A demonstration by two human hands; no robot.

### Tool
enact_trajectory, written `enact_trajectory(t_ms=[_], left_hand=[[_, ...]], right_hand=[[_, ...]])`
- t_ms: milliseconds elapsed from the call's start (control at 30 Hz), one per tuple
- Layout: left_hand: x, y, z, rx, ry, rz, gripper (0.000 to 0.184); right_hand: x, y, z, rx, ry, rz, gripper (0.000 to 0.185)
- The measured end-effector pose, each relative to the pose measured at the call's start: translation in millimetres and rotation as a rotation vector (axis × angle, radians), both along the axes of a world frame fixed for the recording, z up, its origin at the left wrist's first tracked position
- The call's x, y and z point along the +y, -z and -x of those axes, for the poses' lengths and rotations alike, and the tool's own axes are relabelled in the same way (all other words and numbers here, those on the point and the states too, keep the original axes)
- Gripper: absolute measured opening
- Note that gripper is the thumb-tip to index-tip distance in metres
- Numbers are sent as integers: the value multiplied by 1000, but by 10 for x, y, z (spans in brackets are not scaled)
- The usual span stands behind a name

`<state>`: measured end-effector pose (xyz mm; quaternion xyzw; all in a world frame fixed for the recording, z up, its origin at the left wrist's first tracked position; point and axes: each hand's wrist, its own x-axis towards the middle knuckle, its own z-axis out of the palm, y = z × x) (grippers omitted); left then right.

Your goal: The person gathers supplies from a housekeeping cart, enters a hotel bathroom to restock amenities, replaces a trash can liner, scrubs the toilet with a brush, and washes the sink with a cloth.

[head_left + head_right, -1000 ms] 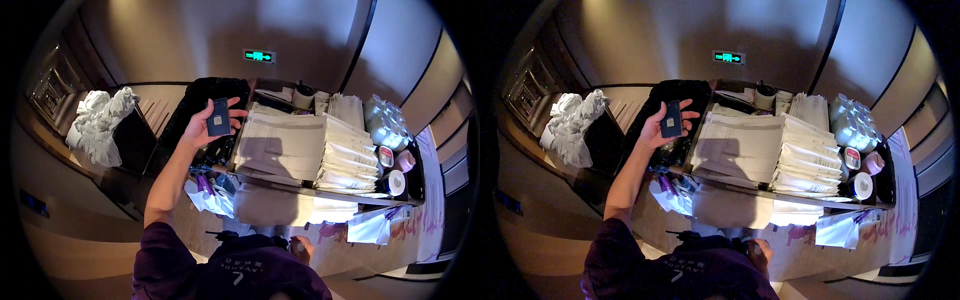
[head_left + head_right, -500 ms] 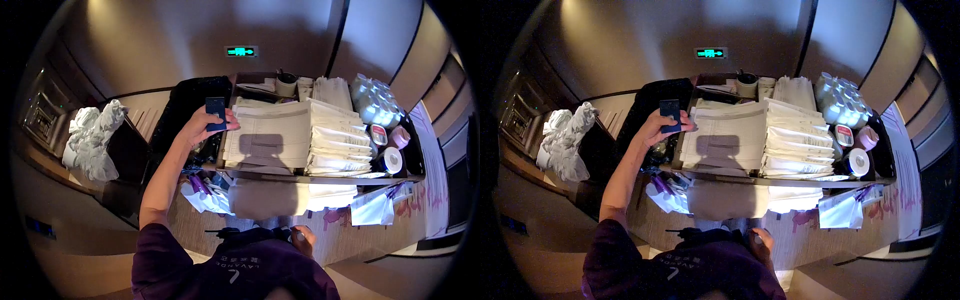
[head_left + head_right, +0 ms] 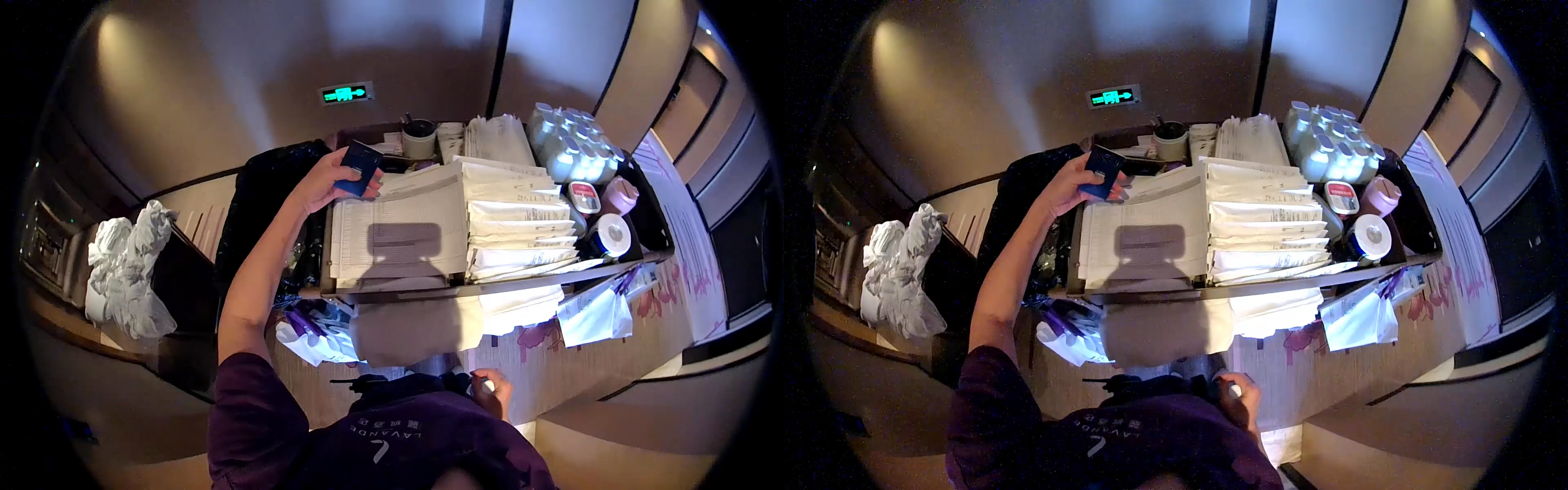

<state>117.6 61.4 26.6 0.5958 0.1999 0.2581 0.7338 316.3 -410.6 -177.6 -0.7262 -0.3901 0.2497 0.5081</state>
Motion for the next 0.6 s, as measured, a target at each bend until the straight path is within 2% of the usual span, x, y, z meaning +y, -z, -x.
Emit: enact_trajectory(t_ms=[67, 100, 133, 200, 233, 300, 400, 433, 500, 600], left_hand=[[172, 101, -45, 274, -84, -244, 42], [262, 136, -60, 537, -75, -673, 34], [336, 182, -80, 536, -72, -673, 34], [472, 301, -100, 883, -91, -1209, 34], [552, 372, -106, 882, -94, -1205, 34], [693, 467, -129, 855, -213, -1372, 32], [858, 564, -181, 842, -276, -1412, 33], [969, 658, -194, 838, -280, -1407, 33], [1084, 740, -228, 814, -261, -1560, 39], [1090, 746, -364, 901, -210, -1463, 47]], right_hand=[[-62, 99, -16, -3, 38, -4, 9], [-67, 96, -16, -1, 43, -2, 9], [-56, 86, -23, 2, 37, 7, 9], [-51, 82, -38, 2, 29, 18, 10], [-59, 82, -52, -18, 8, 37, 10], [-57, 69, -56, -42, -15, 58, 10], [-77, 27, -25, -68, -24, 45, 12], [-88, 26, -14, -49, -9, 41, 12], [-91, 6, 0, -35, 7, 36, 12], [-93, -13, 28, -37, -7, 48, 14]])
